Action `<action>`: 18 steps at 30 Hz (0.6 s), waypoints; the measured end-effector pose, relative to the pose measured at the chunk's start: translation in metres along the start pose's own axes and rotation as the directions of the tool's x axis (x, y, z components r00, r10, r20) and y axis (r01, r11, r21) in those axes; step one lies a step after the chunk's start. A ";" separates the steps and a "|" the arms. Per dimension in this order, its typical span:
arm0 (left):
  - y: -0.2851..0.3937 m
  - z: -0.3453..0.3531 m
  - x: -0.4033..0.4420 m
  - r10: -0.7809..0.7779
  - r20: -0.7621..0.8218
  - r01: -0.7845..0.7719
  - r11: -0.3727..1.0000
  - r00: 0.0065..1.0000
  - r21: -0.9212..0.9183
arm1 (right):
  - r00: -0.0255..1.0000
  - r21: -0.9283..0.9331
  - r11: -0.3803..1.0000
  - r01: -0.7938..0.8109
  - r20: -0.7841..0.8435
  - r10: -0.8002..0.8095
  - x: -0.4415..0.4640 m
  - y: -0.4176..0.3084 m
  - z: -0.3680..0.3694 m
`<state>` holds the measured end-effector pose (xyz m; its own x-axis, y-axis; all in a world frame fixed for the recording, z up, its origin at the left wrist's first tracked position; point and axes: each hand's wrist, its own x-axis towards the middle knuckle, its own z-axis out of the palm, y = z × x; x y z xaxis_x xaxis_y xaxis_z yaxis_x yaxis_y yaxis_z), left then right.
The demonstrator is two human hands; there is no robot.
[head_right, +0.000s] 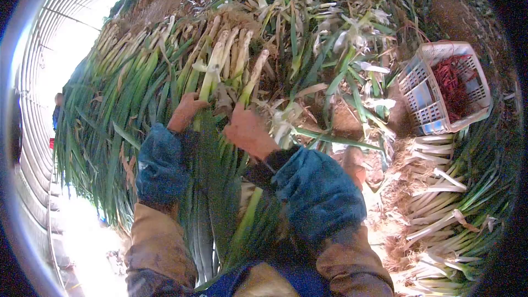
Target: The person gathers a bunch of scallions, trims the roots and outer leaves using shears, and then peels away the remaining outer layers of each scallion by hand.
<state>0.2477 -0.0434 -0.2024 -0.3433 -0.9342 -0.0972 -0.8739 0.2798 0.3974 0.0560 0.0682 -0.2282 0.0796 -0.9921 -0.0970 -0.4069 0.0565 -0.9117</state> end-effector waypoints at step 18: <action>-0.008 0.008 -0.083 -0.240 0.028 0.239 0.971 0.970 0.026 | 0.983 -0.132 0.989 -0.063 0.162 0.084 -0.043 -0.016 0.020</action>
<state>0.2807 0.0335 -0.2050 -0.1330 -0.9675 -0.2152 -0.9393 0.0538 0.3387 0.0774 0.1123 -0.2180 0.1918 -0.9524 -0.2370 -0.5278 0.1035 -0.8431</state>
